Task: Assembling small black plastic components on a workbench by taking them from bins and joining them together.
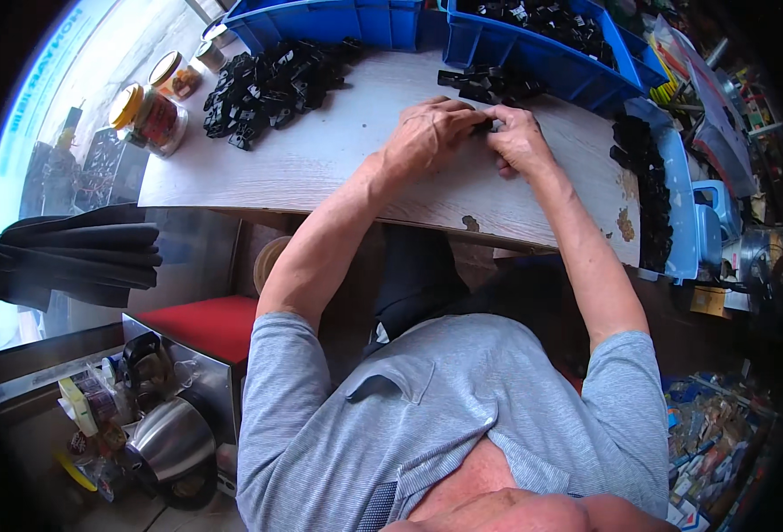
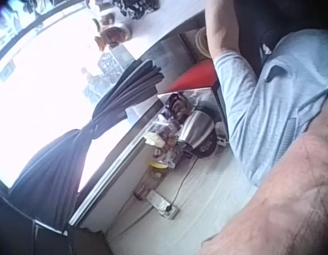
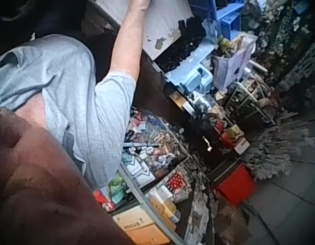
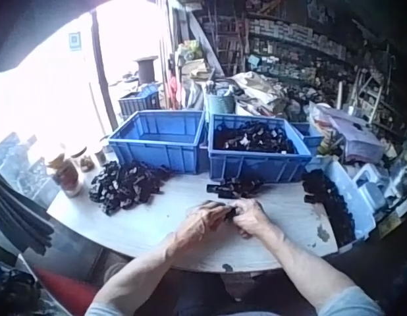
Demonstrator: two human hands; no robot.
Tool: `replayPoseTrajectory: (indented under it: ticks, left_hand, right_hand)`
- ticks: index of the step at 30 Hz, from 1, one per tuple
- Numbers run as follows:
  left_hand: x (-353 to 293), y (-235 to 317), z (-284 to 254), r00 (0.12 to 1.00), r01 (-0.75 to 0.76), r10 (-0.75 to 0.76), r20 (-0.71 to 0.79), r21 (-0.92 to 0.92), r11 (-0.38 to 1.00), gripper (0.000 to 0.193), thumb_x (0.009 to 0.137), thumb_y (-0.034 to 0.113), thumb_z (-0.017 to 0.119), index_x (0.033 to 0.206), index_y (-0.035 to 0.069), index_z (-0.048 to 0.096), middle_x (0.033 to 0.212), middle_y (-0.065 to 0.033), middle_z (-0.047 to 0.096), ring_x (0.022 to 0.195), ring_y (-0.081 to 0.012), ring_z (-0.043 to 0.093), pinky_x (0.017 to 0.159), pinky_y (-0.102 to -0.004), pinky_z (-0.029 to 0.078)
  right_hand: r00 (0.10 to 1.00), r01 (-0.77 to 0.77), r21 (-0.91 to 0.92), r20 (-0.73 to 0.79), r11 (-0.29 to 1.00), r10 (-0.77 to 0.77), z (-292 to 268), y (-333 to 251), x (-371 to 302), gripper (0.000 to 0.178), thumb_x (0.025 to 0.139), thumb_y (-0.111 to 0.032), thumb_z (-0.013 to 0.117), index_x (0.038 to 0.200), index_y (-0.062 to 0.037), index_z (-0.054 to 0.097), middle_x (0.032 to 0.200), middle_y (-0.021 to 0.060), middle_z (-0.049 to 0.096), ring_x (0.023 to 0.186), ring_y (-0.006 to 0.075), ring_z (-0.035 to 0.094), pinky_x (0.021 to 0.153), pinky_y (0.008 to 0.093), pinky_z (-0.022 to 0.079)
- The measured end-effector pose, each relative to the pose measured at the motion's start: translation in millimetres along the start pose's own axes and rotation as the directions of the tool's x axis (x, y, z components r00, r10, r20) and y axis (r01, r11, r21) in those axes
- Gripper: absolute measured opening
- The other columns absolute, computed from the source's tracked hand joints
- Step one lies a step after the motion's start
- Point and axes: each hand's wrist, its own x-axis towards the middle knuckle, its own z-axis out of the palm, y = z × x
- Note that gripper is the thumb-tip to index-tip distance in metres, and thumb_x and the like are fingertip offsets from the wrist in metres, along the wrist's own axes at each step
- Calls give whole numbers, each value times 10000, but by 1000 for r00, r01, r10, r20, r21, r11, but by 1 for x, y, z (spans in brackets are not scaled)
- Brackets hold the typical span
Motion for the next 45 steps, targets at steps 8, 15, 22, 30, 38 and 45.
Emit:
replayPoseTrajectory:
  ticks: [8, 15, 22, 30, 38, 45]
  left_hand:
    - [-5, -5, 1, 1000, 26, -24, 13, -105, 994, 395, 860, -46, 642, 1221, 105, 699, 1173, -122, 701, 1010, -331, 696, 861, -397, 590]
    - [-16, -7, -4, 996, -73, 71, 45, 48, 996, 460, 842, -7, 659, 1281, 131, 665, 1266, -96, 662, 1149, -298, 634, 944, -415, 537]
    - [-22, 8, -8, 995, -3, -14, 101, 163, 987, 616, 883, 25, 635, 1457, 220, 524, 1360, -56, 618, 1273, -272, 559, 998, -431, 447]
    - [-28, 9, -10, 992, 13, -31, 121, 147, 989, 655, 865, 34, 645, 1471, 239, 503, 1357, -46, 620, 1273, -262, 559, 1013, -436, 431]
    - [-31, 12, -13, 991, -1, -29, 128, 225, 974, 620, 887, 79, 635, 1470, 239, 502, 1372, -58, 601, 1332, -325, 495, 1056, -485, 405]
    - [-16, -21, -21, 948, -12, 81, -308, 220, 976, 313, 849, 61, 622, 1161, 74, 635, 1253, -154, 605, 1218, -409, 531, 978, -482, 475]
  right_hand:
    - [999, 29, -23, 28, 999, -29, -5, 3, 0, 382, 803, -55, 671, 1184, -85, 675, 595, 44, 604, 443, 123, 562, 408, 295, 492]
    - [998, 53, -84, 32, 995, -51, -2, 1, -2, 372, 823, -87, 693, 1194, -112, 680, 563, 46, 607, 434, 122, 562, 424, 281, 493]
    - [996, 59, -133, 68, 989, -51, -2, -5, -3, 386, 828, -92, 692, 1212, -116, 673, 580, 50, 617, 447, 124, 571, 419, 289, 494]
    - [996, 63, -94, 76, 994, -56, 1, -7, -9, 349, 811, -74, 669, 1160, -82, 674, 550, -18, 524, 411, 88, 481, 370, 271, 395]
    - [992, 95, -87, 94, 992, -87, 1, -5, -7, 311, 808, -100, 695, 1118, -83, 674, 534, -25, 496, 398, 86, 461, 360, 267, 373]
    - [993, 114, -118, 31, 986, -111, -1, -3, -14, 341, 801, -152, 765, 1112, -55, 665, 534, -23, 480, 402, 80, 447, 363, 260, 379]
